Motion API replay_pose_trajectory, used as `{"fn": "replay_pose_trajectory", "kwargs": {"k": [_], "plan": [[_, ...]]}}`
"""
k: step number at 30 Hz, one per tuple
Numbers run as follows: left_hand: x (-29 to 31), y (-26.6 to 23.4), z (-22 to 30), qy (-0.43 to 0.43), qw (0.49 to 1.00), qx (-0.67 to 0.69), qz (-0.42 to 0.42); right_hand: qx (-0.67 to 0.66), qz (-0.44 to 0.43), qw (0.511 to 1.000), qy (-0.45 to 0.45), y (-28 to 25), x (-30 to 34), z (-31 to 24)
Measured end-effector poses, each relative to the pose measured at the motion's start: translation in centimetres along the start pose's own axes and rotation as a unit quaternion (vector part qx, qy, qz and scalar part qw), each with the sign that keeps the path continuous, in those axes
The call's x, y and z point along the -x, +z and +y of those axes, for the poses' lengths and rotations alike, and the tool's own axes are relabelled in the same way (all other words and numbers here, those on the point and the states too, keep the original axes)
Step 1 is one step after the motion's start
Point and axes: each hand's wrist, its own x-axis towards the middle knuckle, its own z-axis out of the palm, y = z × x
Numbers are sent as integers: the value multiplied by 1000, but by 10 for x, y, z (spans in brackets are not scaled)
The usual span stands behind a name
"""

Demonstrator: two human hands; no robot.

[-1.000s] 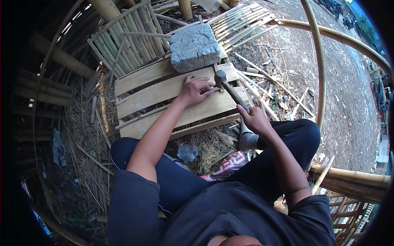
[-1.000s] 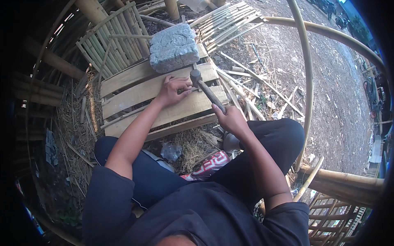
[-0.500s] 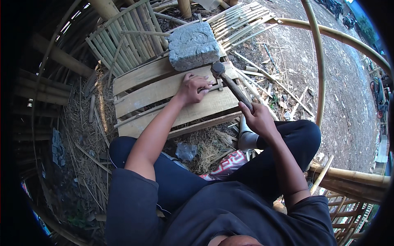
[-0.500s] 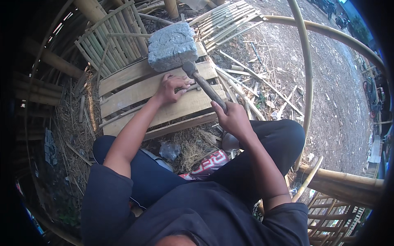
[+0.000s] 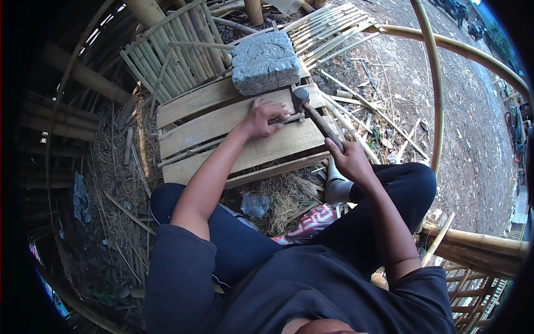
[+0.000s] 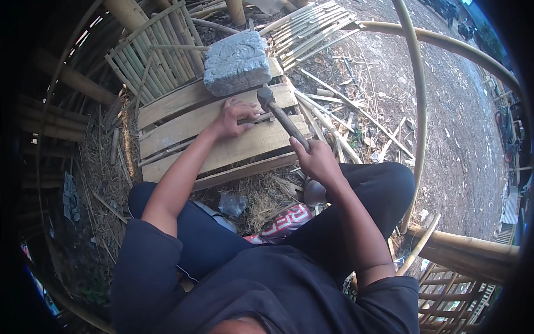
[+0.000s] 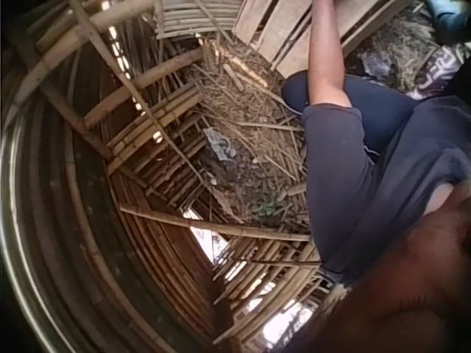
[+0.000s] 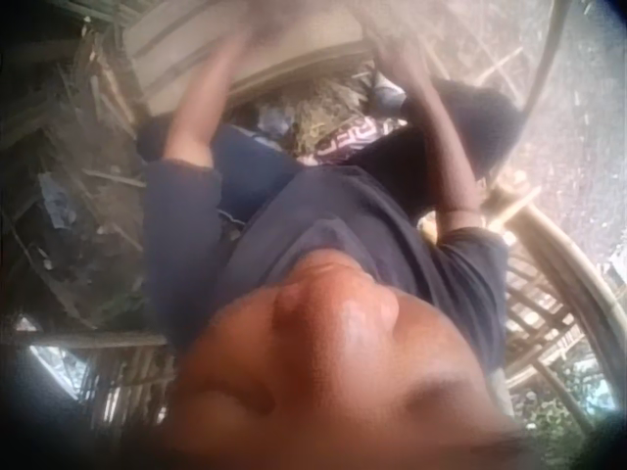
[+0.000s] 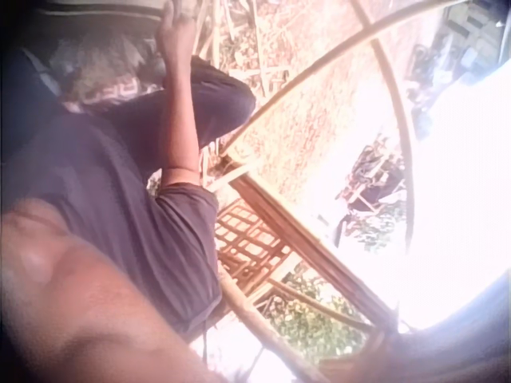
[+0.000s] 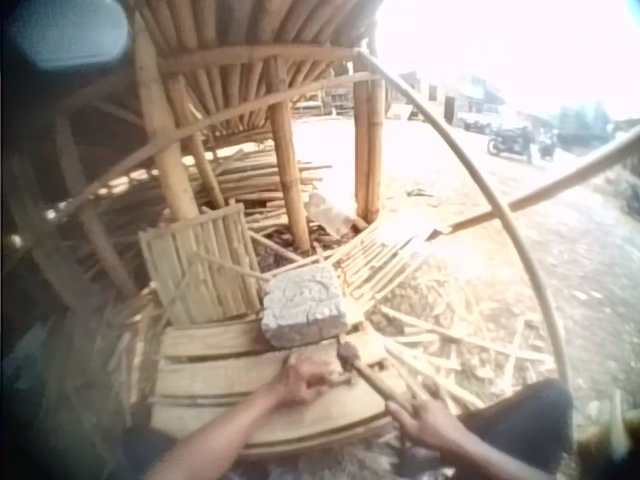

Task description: The person uses a hammer to drive small nails or stakes into bamboo slats and supports to secure them, occasionally using a large stone as a weight or anchor point.

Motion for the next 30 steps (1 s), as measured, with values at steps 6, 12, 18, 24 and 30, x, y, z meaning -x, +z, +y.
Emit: {"fn": "replay_pose_trajectory", "kwargs": {"k": [6,12,18,24,30], "plan": [[0,-2,-5,-5,1000,9,-23,11,6,1000,6,0,-2,2],[-3,-5,-6,-12,998,12,-52,4,5,1000,2,-1,0,5],[-4,-2,-12,9,999,19,-46,18,-5,1000,9,-2,-1,4],[0,0,-10,19,999,3,-28,6,-1,1000,6,-1,-1,10],[-1,2,-7,-5,1000,8,-12,33,5,999,-2,1,2,11]]}}
